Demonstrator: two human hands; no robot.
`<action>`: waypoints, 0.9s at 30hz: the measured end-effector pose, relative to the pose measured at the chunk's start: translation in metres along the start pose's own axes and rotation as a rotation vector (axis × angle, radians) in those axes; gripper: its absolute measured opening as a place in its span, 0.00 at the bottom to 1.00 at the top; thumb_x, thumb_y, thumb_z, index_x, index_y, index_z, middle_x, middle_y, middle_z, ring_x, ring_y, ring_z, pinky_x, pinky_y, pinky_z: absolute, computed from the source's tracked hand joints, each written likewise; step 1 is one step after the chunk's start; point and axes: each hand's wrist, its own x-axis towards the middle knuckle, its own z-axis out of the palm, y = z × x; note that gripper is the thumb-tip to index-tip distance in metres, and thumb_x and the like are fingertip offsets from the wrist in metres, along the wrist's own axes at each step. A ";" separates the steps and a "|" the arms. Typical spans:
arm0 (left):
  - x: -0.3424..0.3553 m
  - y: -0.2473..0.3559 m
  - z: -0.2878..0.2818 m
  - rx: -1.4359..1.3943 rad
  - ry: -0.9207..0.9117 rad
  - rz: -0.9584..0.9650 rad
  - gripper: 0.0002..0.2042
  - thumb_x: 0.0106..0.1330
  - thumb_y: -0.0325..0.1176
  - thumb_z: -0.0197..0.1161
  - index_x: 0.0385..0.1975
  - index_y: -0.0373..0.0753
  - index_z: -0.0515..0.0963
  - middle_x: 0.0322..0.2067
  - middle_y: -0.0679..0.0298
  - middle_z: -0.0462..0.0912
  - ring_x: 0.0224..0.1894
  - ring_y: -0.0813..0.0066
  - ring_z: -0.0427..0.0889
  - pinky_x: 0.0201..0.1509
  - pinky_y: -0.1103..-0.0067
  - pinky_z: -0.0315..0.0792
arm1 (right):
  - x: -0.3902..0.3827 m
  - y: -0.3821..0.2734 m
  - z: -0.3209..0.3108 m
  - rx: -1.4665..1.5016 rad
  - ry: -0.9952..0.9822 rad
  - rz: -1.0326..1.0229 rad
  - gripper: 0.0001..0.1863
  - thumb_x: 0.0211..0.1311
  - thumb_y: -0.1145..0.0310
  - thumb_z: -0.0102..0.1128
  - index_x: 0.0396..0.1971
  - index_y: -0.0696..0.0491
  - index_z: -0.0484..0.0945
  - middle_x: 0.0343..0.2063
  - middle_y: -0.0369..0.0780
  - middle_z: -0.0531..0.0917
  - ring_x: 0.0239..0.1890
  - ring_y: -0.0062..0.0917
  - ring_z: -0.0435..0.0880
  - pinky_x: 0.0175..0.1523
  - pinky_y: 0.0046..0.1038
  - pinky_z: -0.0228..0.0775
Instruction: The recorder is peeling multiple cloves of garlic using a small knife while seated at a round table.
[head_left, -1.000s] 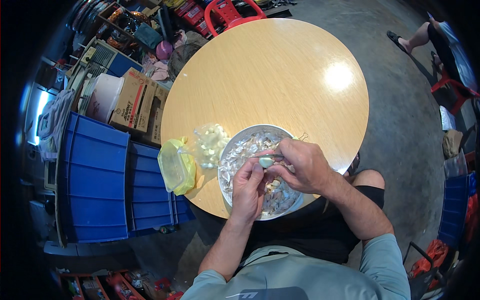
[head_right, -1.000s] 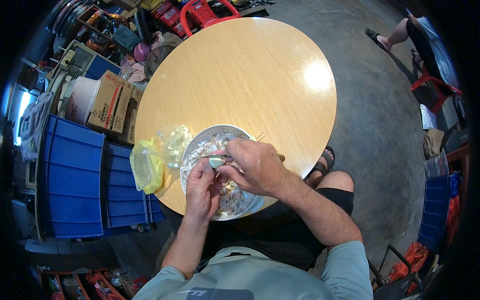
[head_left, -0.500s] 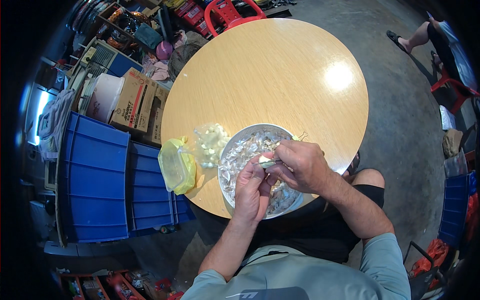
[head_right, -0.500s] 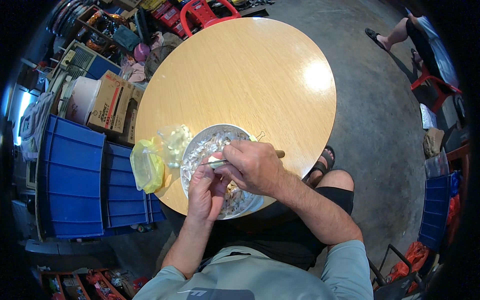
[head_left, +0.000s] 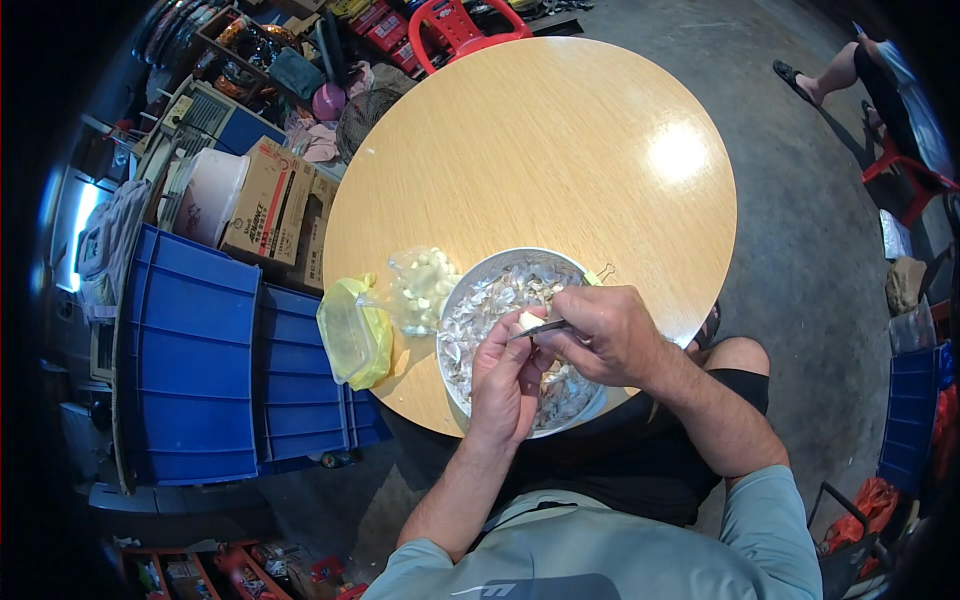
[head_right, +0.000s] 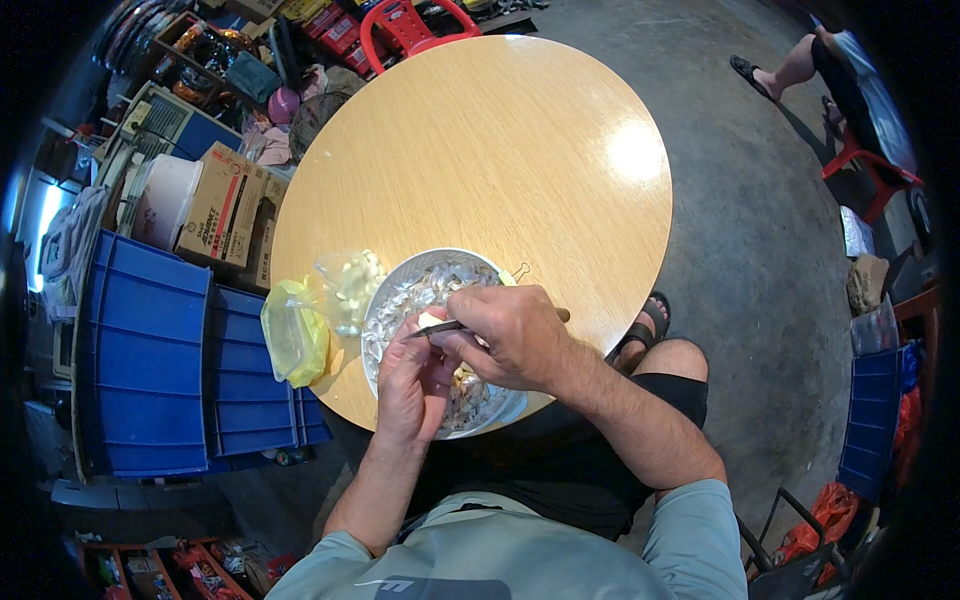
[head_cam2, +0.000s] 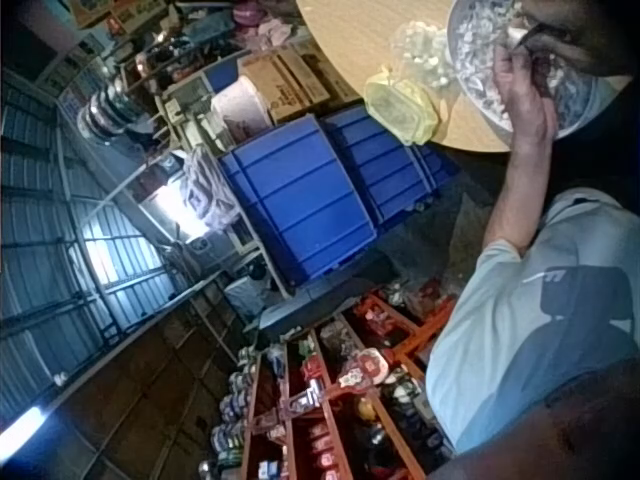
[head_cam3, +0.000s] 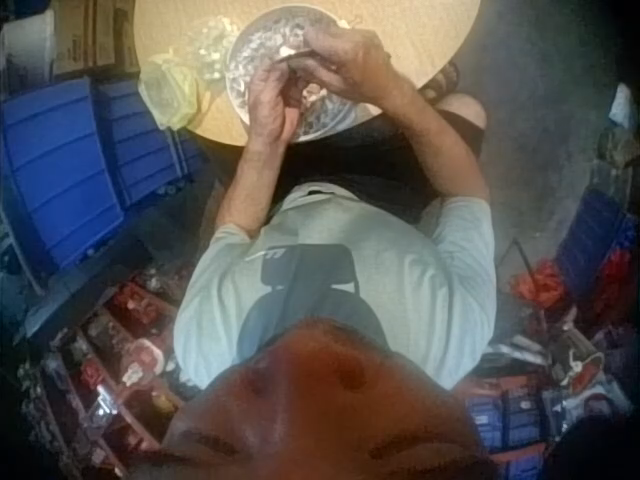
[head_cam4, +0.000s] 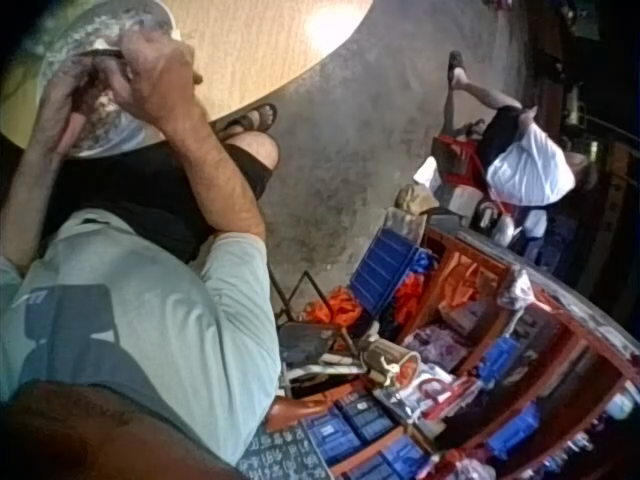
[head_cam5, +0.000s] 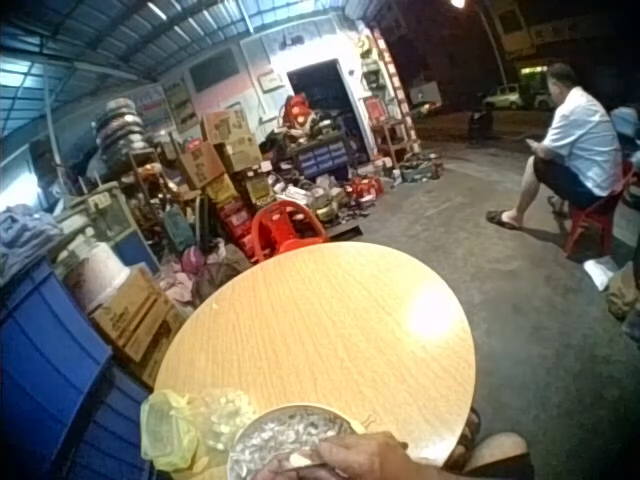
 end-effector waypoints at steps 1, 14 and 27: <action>0.000 0.001 0.004 -0.004 0.020 -0.010 0.14 0.75 0.34 0.55 0.54 0.34 0.75 0.49 0.60 0.81 0.51 0.74 0.81 0.59 0.73 0.76 | 0.000 0.002 0.000 0.021 -0.013 0.003 0.11 0.60 0.64 0.68 0.36 0.54 0.79 0.22 0.42 0.80 0.27 0.36 0.85 0.30 0.36 0.76; 0.008 0.005 -0.014 -0.209 -0.036 -0.139 0.13 0.76 0.39 0.53 0.50 0.38 0.75 0.43 0.63 0.82 0.45 0.76 0.80 0.52 0.76 0.72 | 0.003 0.008 -0.003 0.001 0.019 0.126 0.11 0.58 0.68 0.65 0.30 0.57 0.72 0.22 0.45 0.77 0.26 0.42 0.82 0.30 0.39 0.72; 0.009 0.007 0.003 0.011 0.028 0.014 0.11 0.75 0.33 0.58 0.52 0.36 0.71 0.43 0.62 0.81 0.42 0.79 0.81 0.49 0.81 0.76 | 0.002 0.006 0.000 -0.014 -0.034 0.043 0.15 0.62 0.63 0.66 0.30 0.56 0.71 0.24 0.44 0.77 0.26 0.40 0.81 0.31 0.40 0.72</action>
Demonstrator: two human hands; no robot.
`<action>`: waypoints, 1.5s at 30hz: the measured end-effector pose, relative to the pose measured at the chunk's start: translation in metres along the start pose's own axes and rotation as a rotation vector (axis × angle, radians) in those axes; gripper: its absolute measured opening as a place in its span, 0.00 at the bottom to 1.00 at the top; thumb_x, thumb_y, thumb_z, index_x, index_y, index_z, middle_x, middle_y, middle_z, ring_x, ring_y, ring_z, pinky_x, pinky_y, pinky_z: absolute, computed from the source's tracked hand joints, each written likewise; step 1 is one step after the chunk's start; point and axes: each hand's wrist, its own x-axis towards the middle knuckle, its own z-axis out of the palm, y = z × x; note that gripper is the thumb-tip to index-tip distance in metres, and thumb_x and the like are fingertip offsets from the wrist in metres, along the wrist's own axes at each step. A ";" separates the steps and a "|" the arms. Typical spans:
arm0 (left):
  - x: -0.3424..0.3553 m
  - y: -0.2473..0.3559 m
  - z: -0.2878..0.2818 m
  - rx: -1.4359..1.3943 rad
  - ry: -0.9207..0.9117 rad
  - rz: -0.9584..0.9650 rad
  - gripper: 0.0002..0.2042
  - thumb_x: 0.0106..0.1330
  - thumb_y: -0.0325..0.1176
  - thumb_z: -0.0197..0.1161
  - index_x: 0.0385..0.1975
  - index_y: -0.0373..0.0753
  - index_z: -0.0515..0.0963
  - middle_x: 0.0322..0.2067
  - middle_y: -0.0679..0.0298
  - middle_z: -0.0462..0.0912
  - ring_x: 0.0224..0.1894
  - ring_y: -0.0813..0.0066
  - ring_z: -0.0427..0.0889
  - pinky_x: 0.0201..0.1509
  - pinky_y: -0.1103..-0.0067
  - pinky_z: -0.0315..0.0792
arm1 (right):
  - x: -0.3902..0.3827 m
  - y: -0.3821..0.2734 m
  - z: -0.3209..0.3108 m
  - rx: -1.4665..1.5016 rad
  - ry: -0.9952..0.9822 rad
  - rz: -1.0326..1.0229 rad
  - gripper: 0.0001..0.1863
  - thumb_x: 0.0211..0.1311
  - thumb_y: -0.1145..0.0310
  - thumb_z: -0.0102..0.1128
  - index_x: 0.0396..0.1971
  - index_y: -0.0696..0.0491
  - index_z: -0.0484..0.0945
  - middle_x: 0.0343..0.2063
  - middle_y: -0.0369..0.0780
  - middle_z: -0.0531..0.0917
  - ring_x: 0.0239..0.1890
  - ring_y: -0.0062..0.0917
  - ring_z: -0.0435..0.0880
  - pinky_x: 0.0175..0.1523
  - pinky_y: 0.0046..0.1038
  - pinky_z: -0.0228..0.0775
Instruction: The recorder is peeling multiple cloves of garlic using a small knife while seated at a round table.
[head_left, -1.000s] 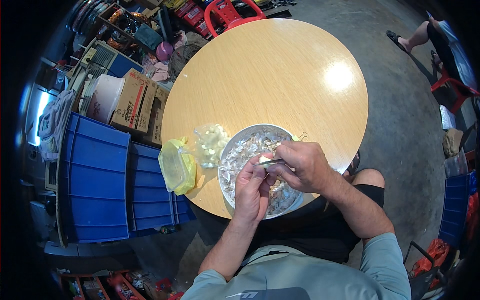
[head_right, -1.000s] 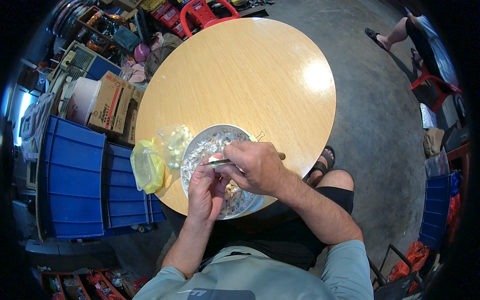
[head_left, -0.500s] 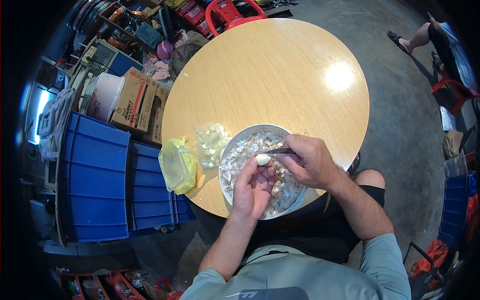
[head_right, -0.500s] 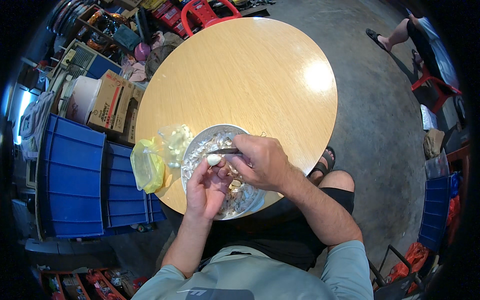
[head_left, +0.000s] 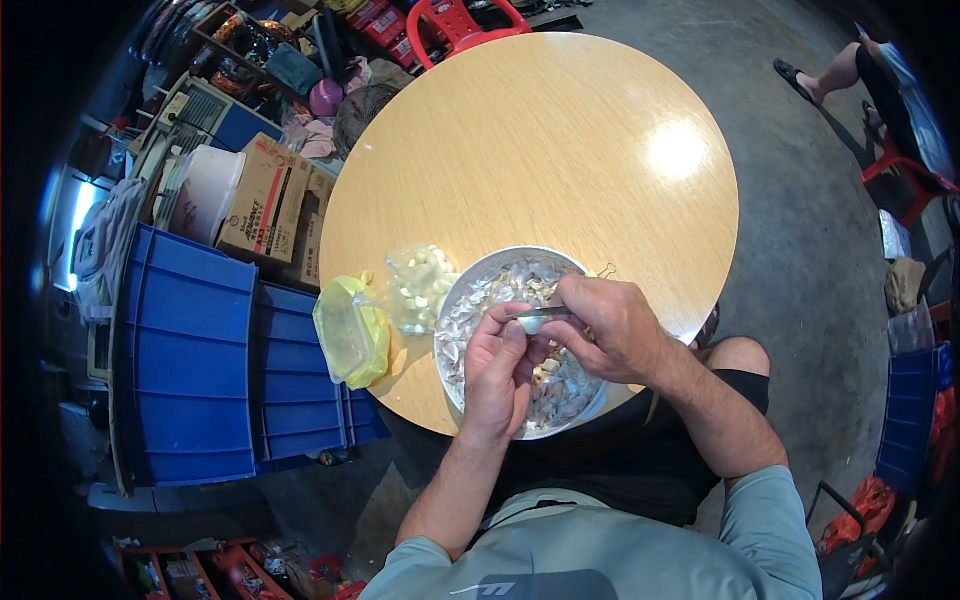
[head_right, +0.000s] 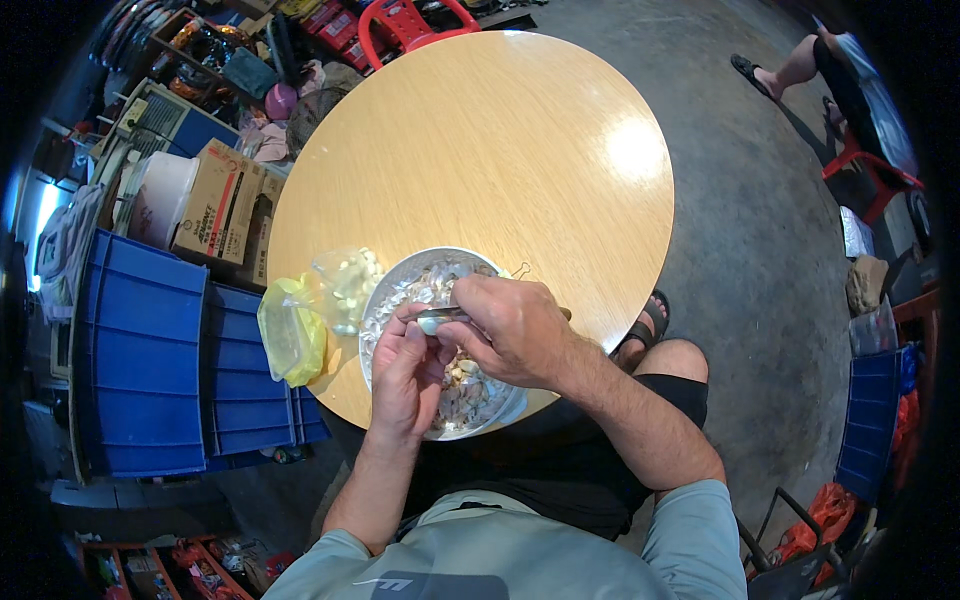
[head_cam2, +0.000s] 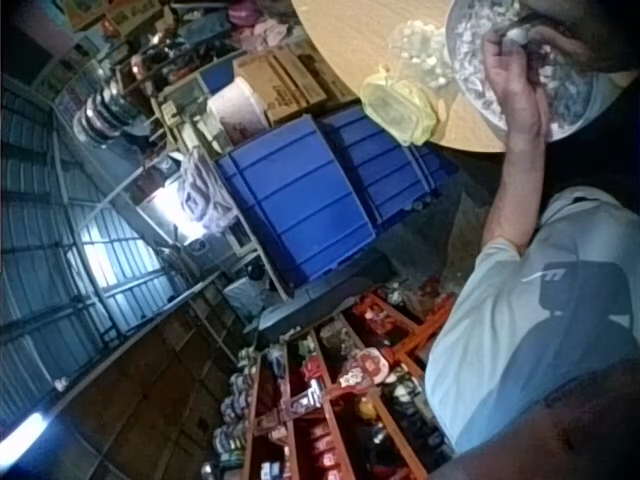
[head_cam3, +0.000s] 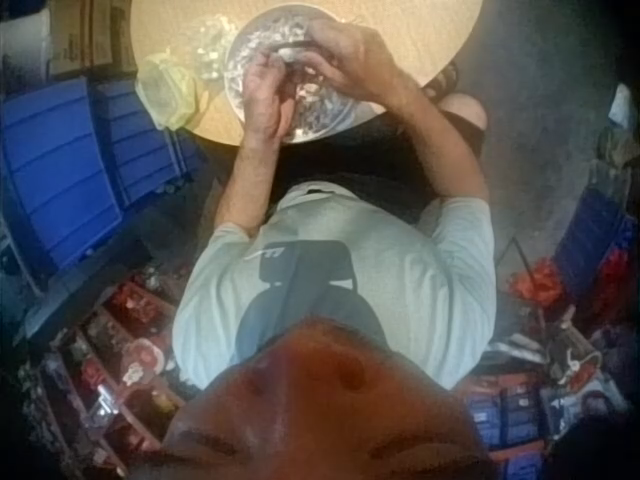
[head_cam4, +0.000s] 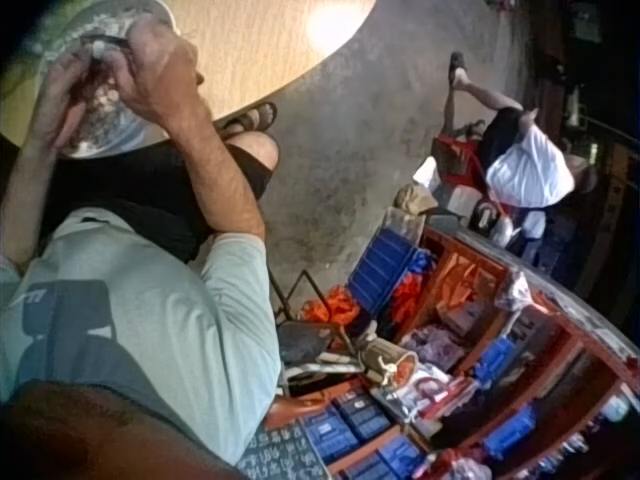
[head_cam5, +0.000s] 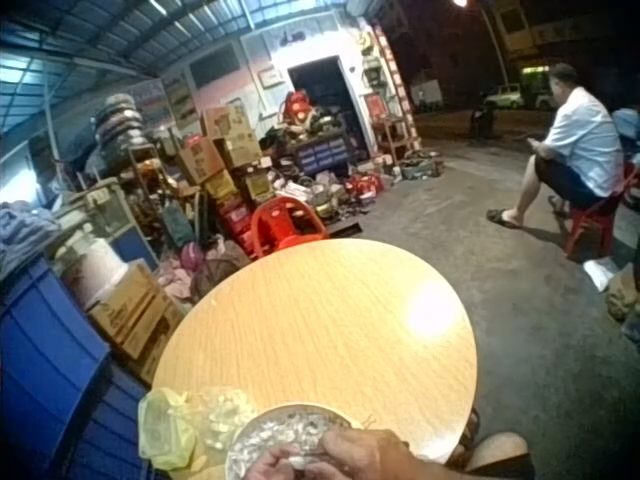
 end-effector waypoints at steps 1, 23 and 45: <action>0.000 0.000 -0.001 -0.002 -0.016 0.008 0.11 0.75 0.33 0.58 0.51 0.37 0.72 0.43 0.62 0.81 0.41 0.79 0.81 0.49 0.82 0.76 | 0.000 0.000 -0.001 0.006 -0.003 0.002 0.15 0.62 0.63 0.66 0.30 0.55 0.71 0.23 0.44 0.77 0.26 0.40 0.81 0.31 0.39 0.72; -0.003 0.000 0.004 0.107 0.019 0.097 0.12 0.75 0.35 0.58 0.51 0.36 0.73 0.42 0.62 0.82 0.39 0.80 0.81 0.42 0.82 0.75 | -0.002 0.001 -0.002 -0.003 -0.026 -0.032 0.15 0.60 0.63 0.68 0.32 0.55 0.71 0.24 0.43 0.77 0.28 0.39 0.83 0.31 0.39 0.73; -0.005 -0.005 0.004 0.214 0.025 0.142 0.12 0.78 0.34 0.53 0.53 0.33 0.74 0.38 0.63 0.83 0.37 0.83 0.79 0.40 0.84 0.74 | -0.002 0.000 0.000 0.033 -0.007 -0.084 0.16 0.61 0.60 0.69 0.33 0.54 0.72 0.24 0.42 0.77 0.29 0.37 0.83 0.32 0.38 0.74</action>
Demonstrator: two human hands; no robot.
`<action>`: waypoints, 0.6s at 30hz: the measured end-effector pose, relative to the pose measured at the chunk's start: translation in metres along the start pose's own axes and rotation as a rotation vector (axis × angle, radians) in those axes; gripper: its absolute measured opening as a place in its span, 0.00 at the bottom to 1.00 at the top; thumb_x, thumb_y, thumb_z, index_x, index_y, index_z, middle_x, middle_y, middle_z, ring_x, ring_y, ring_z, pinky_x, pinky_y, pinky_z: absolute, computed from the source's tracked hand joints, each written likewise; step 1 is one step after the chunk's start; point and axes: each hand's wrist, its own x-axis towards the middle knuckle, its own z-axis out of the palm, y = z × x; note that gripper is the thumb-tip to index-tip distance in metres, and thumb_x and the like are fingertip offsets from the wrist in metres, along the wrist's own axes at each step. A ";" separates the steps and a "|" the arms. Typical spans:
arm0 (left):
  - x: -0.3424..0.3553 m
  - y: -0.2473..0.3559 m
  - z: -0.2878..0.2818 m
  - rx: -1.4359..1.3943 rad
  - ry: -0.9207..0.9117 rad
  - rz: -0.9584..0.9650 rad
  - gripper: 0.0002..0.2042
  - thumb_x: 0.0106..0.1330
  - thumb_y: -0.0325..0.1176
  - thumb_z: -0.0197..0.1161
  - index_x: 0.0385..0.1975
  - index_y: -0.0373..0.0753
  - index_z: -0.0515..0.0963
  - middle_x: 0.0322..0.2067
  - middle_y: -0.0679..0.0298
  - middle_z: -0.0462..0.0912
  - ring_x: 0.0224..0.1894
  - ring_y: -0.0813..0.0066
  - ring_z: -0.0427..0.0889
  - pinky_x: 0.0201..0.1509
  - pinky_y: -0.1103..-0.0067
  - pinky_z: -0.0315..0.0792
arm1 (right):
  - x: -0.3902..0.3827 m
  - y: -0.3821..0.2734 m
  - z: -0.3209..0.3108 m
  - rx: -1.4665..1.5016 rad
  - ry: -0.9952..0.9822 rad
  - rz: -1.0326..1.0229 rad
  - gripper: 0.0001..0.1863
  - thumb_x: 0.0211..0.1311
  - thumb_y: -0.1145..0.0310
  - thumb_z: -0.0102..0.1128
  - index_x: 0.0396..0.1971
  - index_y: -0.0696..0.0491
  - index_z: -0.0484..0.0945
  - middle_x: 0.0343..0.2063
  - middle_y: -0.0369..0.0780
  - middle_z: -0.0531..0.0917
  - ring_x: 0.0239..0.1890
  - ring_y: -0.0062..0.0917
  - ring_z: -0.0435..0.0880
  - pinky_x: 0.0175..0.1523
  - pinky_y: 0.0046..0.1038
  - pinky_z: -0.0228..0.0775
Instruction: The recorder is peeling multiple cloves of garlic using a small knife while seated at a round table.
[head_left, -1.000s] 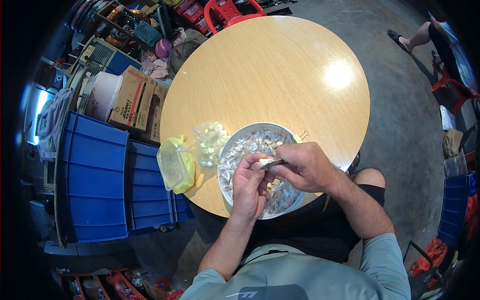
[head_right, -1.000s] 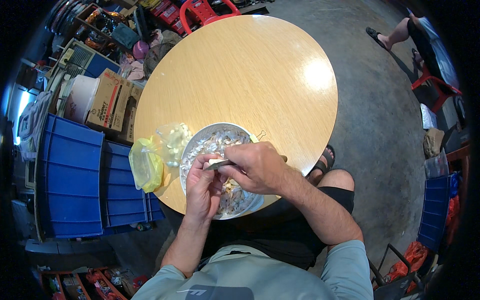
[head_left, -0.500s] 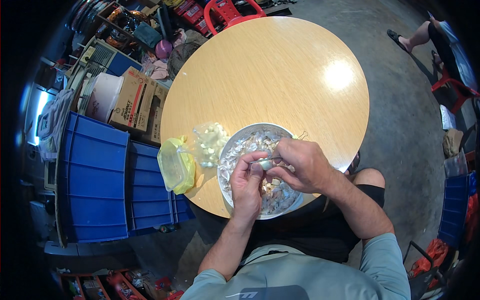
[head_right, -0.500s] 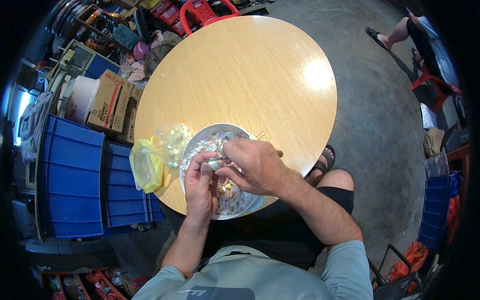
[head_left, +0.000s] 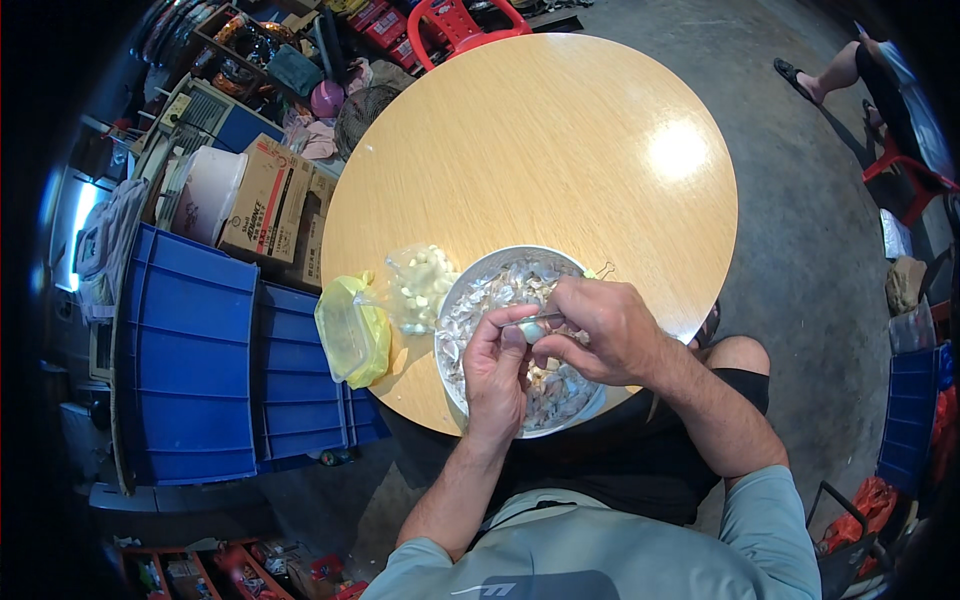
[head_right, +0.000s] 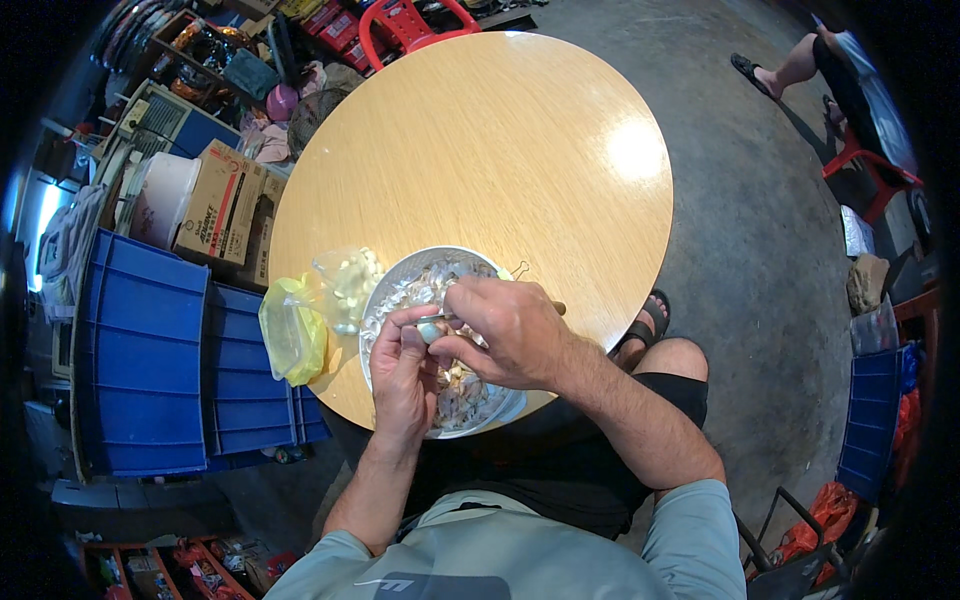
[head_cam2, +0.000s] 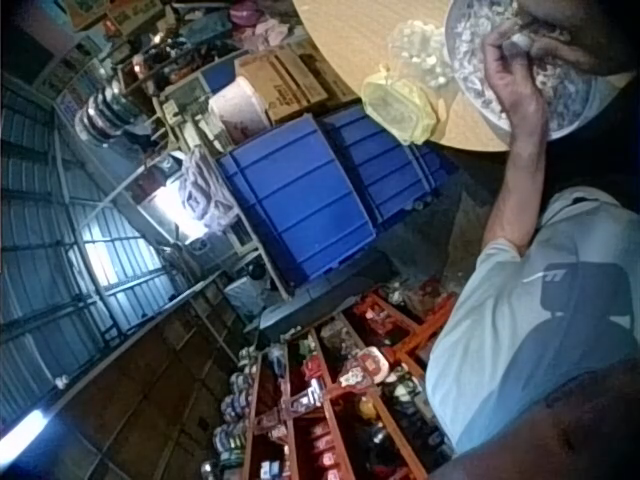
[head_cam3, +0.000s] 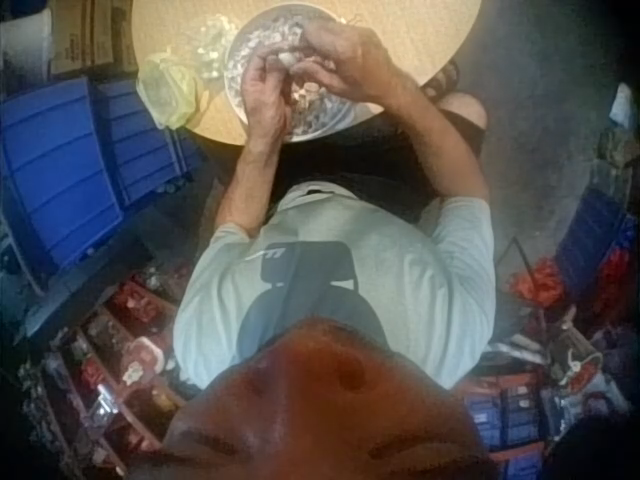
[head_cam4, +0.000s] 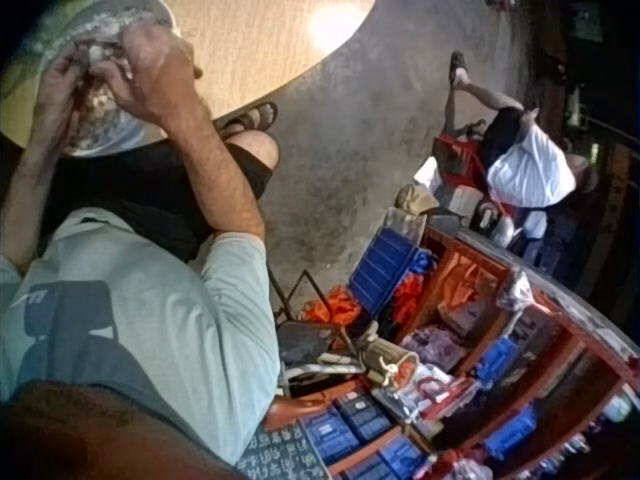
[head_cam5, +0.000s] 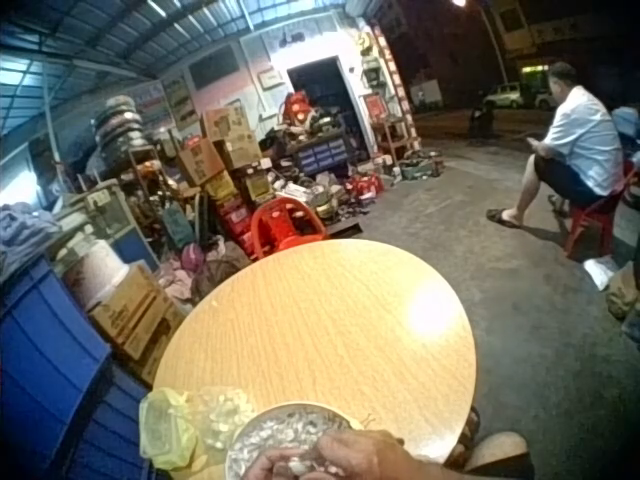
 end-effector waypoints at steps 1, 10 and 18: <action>0.000 -0.002 -0.004 -0.020 -0.031 -0.001 0.13 0.77 0.36 0.54 0.53 0.34 0.74 0.39 0.62 0.83 0.38 0.82 0.81 0.41 0.84 0.76 | 0.000 -0.001 -0.001 0.000 -0.015 0.010 0.16 0.60 0.60 0.69 0.33 0.54 0.72 0.24 0.42 0.77 0.29 0.37 0.83 0.32 0.38 0.74; 0.001 -0.003 -0.006 -0.058 -0.038 -0.015 0.14 0.76 0.37 0.56 0.52 0.34 0.74 0.40 0.62 0.84 0.39 0.81 0.83 0.41 0.84 0.78 | 0.001 -0.003 -0.002 0.005 -0.019 0.020 0.16 0.59 0.60 0.70 0.32 0.54 0.73 0.22 0.42 0.77 0.27 0.36 0.83 0.31 0.38 0.74; 0.001 -0.001 -0.005 -0.079 -0.037 -0.047 0.11 0.77 0.34 0.54 0.51 0.35 0.74 0.40 0.62 0.84 0.38 0.81 0.83 0.42 0.84 0.78 | 0.000 -0.003 -0.003 0.023 -0.027 0.027 0.15 0.60 0.60 0.70 0.33 0.55 0.74 0.20 0.42 0.78 0.26 0.37 0.84 0.30 0.38 0.74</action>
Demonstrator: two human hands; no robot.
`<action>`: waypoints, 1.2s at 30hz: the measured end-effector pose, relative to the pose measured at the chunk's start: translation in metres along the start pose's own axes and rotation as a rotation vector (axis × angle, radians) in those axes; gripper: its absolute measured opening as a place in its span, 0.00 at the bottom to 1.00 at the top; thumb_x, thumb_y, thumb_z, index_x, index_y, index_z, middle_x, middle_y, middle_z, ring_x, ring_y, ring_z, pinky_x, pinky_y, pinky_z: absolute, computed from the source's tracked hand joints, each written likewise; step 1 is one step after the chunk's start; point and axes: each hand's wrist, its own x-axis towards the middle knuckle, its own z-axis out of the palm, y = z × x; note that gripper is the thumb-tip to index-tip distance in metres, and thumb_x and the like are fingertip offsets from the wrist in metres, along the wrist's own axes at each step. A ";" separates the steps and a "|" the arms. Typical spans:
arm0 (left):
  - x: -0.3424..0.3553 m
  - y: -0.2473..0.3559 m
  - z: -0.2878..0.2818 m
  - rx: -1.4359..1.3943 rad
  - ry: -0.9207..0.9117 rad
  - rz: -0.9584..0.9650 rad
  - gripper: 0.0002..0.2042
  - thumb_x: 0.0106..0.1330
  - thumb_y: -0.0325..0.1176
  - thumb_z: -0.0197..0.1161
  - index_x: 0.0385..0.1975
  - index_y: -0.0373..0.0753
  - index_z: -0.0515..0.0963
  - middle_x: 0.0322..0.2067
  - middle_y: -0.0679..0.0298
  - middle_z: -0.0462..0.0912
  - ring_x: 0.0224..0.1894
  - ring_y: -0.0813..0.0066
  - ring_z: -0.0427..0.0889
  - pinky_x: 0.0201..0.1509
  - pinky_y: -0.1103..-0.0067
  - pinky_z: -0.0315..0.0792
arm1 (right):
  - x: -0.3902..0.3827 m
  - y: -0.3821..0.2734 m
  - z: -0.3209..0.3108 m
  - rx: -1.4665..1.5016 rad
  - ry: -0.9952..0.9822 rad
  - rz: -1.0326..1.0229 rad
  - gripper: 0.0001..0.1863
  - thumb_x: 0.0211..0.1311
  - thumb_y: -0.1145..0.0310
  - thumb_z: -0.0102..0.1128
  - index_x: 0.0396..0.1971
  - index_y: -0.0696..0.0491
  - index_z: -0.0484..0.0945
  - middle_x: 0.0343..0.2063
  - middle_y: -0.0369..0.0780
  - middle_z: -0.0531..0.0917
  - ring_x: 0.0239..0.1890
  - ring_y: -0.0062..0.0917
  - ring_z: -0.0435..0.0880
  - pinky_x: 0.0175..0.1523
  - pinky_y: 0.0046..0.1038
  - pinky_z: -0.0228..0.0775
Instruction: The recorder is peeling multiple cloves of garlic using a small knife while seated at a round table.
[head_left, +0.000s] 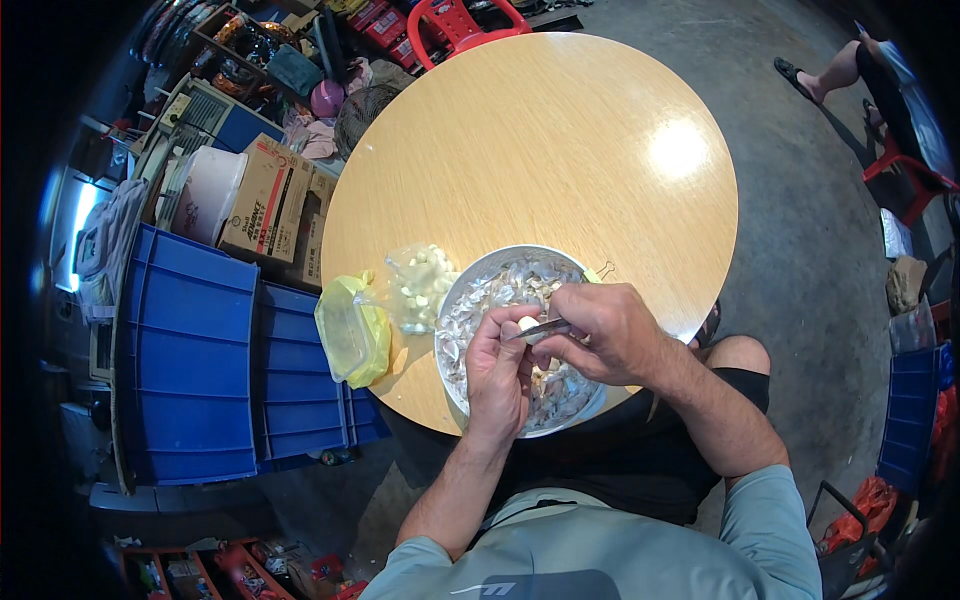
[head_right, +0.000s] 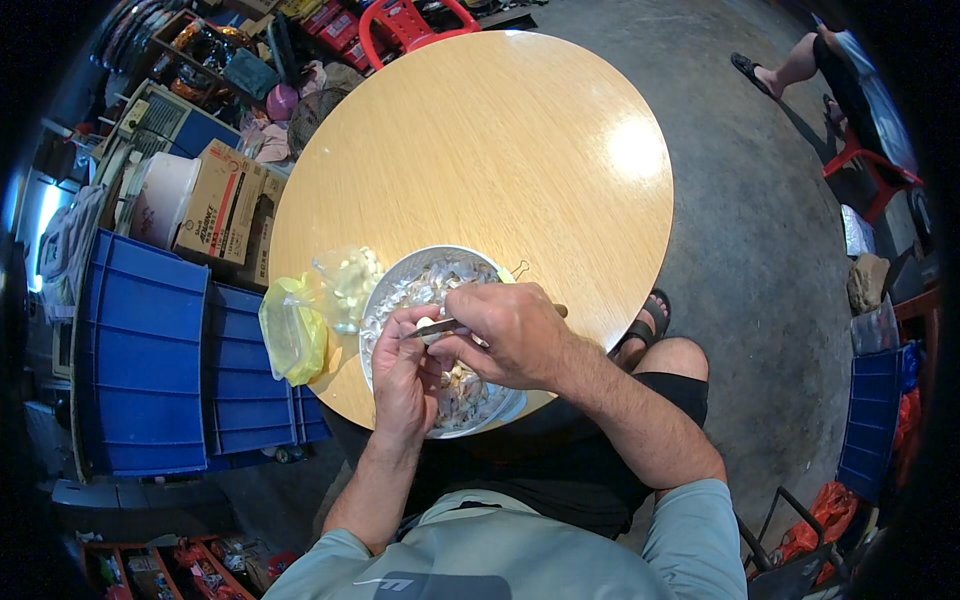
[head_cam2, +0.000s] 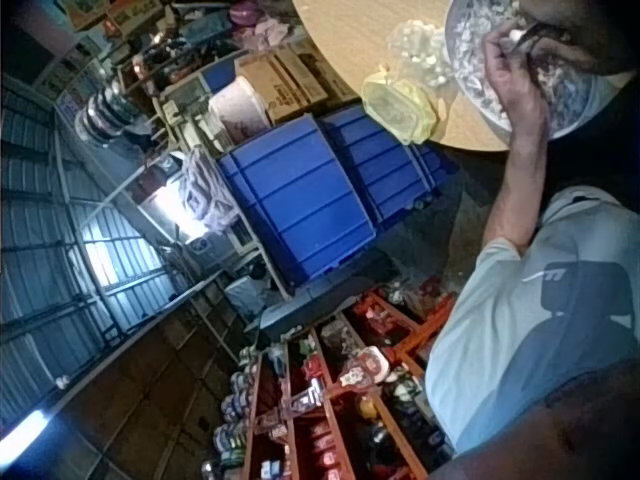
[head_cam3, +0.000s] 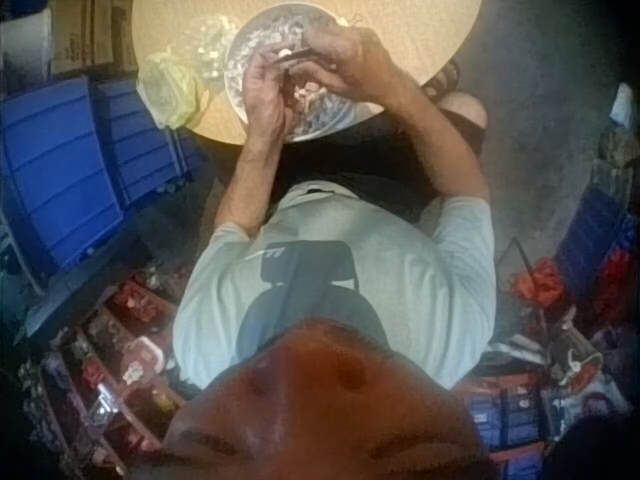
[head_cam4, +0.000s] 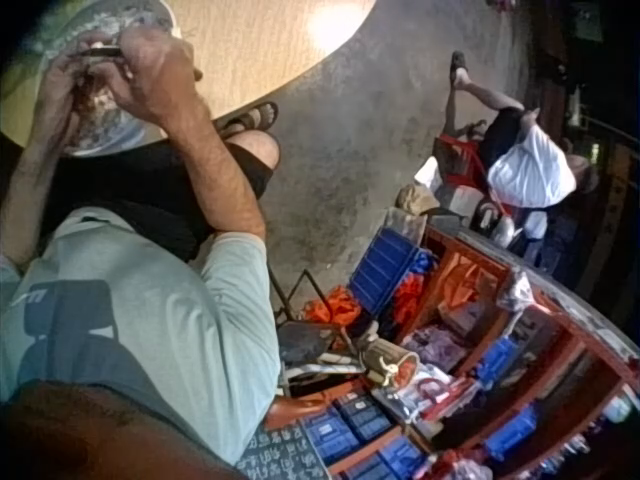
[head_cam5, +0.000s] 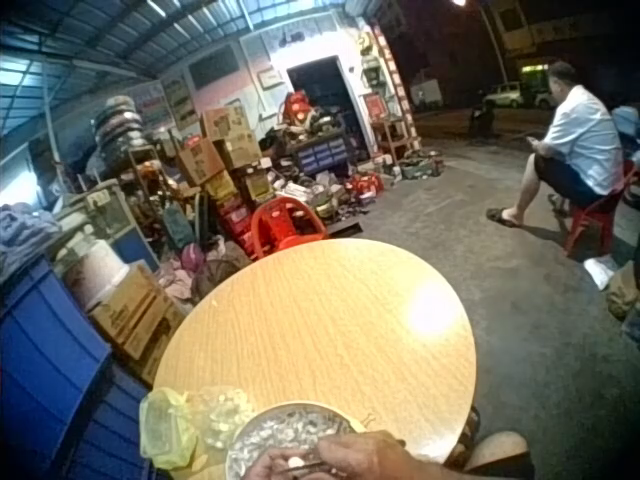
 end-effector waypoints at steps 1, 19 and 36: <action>0.000 -0.001 -0.002 -0.018 -0.017 -0.006 0.11 0.77 0.34 0.54 0.51 0.35 0.74 0.41 0.62 0.83 0.38 0.80 0.83 0.42 0.84 0.78 | 0.000 -0.001 0.000 -0.006 -0.014 0.005 0.15 0.60 0.60 0.69 0.32 0.55 0.74 0.21 0.42 0.78 0.26 0.37 0.84 0.30 0.38 0.74; 0.001 -0.001 -0.003 -0.227 -0.047 -0.117 0.10 0.76 0.37 0.56 0.47 0.37 0.72 0.41 0.61 0.82 0.42 0.76 0.82 0.47 0.80 0.79 | 0.000 -0.001 0.000 -0.042 -0.032 -0.005 0.19 0.60 0.55 0.69 0.32 0.55 0.73 0.22 0.43 0.78 0.27 0.39 0.84 0.31 0.39 0.75; 0.004 0.005 0.009 -0.211 0.161 -0.216 0.15 0.78 0.43 0.51 0.47 0.36 0.73 0.40 0.63 0.80 0.40 0.79 0.79 0.43 0.79 0.75 | -0.002 0.001 0.000 0.019 -0.090 -0.027 0.16 0.59 0.58 0.69 0.30 0.54 0.75 0.23 0.41 0.80 0.29 0.38 0.85 0.33 0.39 0.76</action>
